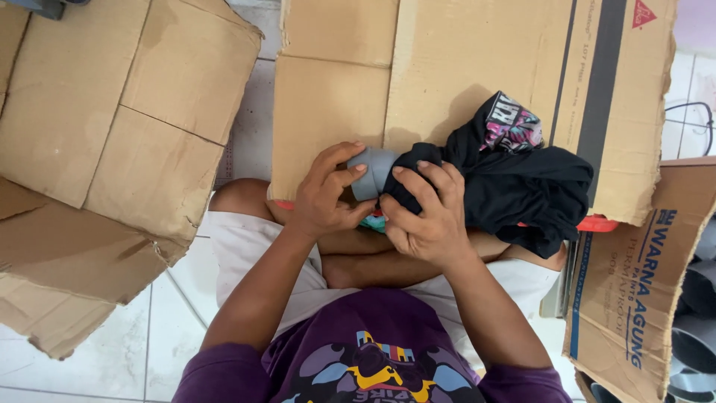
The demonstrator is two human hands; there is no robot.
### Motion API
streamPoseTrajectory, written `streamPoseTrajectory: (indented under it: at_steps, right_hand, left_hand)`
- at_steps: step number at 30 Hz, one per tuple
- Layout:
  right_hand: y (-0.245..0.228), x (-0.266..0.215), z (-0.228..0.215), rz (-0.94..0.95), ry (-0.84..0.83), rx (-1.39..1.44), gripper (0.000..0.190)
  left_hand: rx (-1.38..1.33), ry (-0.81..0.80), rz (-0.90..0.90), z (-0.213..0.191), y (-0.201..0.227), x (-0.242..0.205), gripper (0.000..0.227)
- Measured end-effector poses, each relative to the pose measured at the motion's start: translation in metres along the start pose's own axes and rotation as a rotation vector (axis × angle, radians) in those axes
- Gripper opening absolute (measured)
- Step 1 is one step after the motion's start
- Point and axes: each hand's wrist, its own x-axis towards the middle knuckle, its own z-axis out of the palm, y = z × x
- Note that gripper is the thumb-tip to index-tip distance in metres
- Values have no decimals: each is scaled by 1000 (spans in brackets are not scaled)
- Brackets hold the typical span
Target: The person sits cross-legged on the floor and wipes a gray plastic pipe elbow fitting with a black cloth. They rotate the fitting to clean the exterior and interior surfaces, then place it into a cardboard box filled with similar fittings.
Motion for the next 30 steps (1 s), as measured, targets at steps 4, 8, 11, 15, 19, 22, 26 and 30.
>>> streamPoseTrajectory:
  at_steps: [4,8,11,15,19,22,26,30]
  right_hand:
    - [25,-19,6,-21,47,14,13]
    - [38,-9,-2,217,4,284,28]
    - [38,-6,-5,285,11,360,30]
    - [31,-8,-2,164,1,304,36]
    - [22,-25,1,68,39,240,35]
    - [15,-35,2,-65,55,88,26]
    - [13,-28,5,3,95,109,23]
    - [18,-4,0,256,37,282,23]
  left_hand:
    - [2,-7,25,2,1,4,45]
    - [98,23,132,3,-3,6,40]
    - [147,23,127,3,1,10,37]
    - [100,55,79,4,2,9,53]
    - [115,31,113,3,-2,3,55]
    - [206,4,126,4,-1,0,59]
    - [222,7,135,7,0,-1,52]
    - [204,28,180,7,-3,-5,53]
